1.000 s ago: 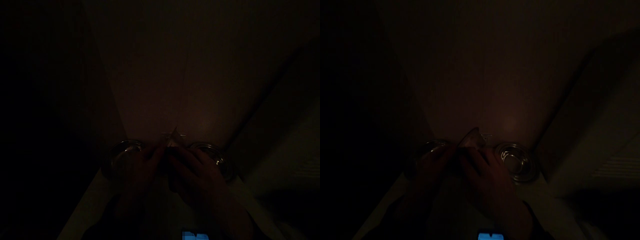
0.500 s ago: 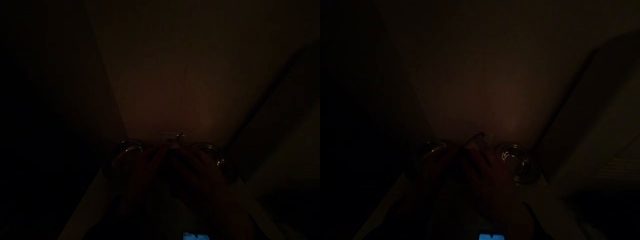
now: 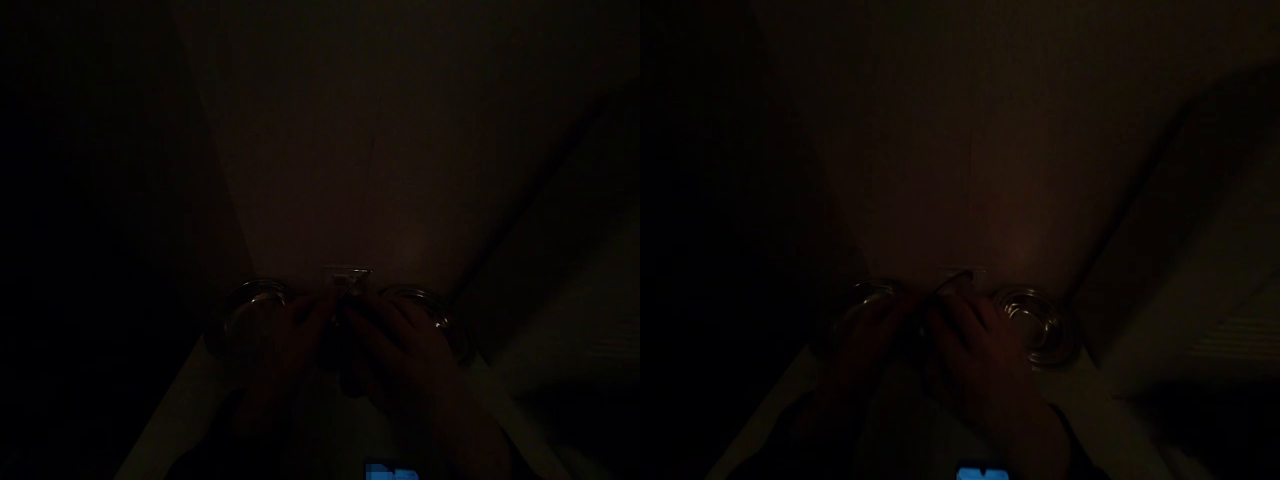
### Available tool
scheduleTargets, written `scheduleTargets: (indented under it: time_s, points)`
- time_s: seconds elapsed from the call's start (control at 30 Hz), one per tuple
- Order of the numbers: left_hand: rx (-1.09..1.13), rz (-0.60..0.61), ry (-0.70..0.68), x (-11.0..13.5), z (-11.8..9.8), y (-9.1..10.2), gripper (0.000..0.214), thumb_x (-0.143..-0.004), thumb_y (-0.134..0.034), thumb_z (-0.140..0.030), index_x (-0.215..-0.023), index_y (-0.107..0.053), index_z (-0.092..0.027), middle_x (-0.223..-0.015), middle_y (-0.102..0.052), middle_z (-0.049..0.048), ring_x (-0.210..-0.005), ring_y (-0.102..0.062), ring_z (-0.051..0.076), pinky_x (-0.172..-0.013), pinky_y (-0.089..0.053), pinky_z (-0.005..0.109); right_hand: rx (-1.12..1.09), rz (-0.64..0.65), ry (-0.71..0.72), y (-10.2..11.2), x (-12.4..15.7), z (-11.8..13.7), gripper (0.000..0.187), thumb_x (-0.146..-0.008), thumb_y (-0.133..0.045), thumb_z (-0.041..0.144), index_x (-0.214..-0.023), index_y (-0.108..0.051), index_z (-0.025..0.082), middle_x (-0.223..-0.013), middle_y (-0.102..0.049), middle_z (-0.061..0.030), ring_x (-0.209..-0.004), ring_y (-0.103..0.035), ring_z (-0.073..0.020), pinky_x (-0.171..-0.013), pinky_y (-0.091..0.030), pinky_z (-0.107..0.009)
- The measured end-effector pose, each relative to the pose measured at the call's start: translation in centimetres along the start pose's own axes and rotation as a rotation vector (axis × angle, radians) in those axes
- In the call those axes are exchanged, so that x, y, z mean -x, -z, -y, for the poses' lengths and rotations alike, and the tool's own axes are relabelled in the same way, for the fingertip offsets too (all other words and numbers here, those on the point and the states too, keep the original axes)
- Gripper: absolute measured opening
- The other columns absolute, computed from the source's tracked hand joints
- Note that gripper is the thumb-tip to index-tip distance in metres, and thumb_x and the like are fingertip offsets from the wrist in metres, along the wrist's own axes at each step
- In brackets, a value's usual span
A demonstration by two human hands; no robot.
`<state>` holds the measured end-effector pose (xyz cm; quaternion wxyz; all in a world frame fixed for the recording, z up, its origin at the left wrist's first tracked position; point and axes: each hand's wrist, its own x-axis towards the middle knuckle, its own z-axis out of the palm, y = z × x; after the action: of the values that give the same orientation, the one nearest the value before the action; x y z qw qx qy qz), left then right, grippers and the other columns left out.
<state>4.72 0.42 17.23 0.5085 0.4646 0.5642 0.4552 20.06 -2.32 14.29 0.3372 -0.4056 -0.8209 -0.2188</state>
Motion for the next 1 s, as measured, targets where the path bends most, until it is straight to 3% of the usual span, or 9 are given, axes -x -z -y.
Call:
scheduleTargets:
  time_s: [0.13, 0.37, 0.67, 1.0]
  points:
    - [-0.009, 0.001, -0.01, -0.2, 0.3, 0.0, 0.027, -0.073, -0.064, -0.044, -0.084, -0.074, -0.021, -0.084, -0.076, 0.0025, -0.082, -0.07, 0.019, -0.067, -0.053, 0.024, -0.005, -0.002, 0.013, 0.0, -0.1, 0.6, 0.033, -0.085, -0.051, 0.021, -0.115, -0.061, 0.013, -0.119, -0.062, -0.0134, -0.095, -0.053, -0.0287, -0.073, -0.051, -0.047]
    - [-0.03, 0.008, -0.017, 0.2, 0.1, -0.1, 0.03, -0.073, -0.062, -0.047, -0.078, -0.075, -0.02, -0.08, -0.076, 0.003, -0.082, -0.07, 0.021, -0.067, -0.052, 0.026, 0.021, -0.025, -0.135, 0.4, -0.2, -0.9, 0.033, -0.088, -0.047, 0.02, -0.114, -0.061, 0.008, -0.112, -0.064, -0.0162, -0.093, -0.056, -0.0289, -0.073, -0.051, -0.047]
    - [-0.029, 0.051, 0.001, -0.4, 0.1, -0.1, 0.031, -0.073, -0.062, -0.046, -0.089, -0.073, -0.022, -0.093, -0.075, 0.0036, -0.088, -0.069, 0.021, -0.073, -0.052, 0.026, -0.034, 0.013, 0.005, 0.2, -0.2, -0.4, 0.036, -0.085, -0.051, 0.019, -0.118, -0.061, 0.01, -0.12, -0.061, -0.0166, -0.097, -0.054, -0.0318, -0.073, -0.051, -0.05]
    - [0.009, 0.071, -0.001, -0.2, 0.3, 0.2, 0.034, -0.069, -0.066, -0.05, -0.082, -0.074, -0.019, -0.085, -0.076, 0.0045, -0.084, -0.069, 0.022, -0.068, -0.052, 0.026, -0.006, -0.016, -0.112, 0.1, 0.0, -1.2, 0.035, -0.087, -0.048, 0.019, -0.118, -0.059, 0.008, -0.116, -0.062, -0.0173, -0.096, -0.056, -0.0302, -0.075, -0.051, -0.049]
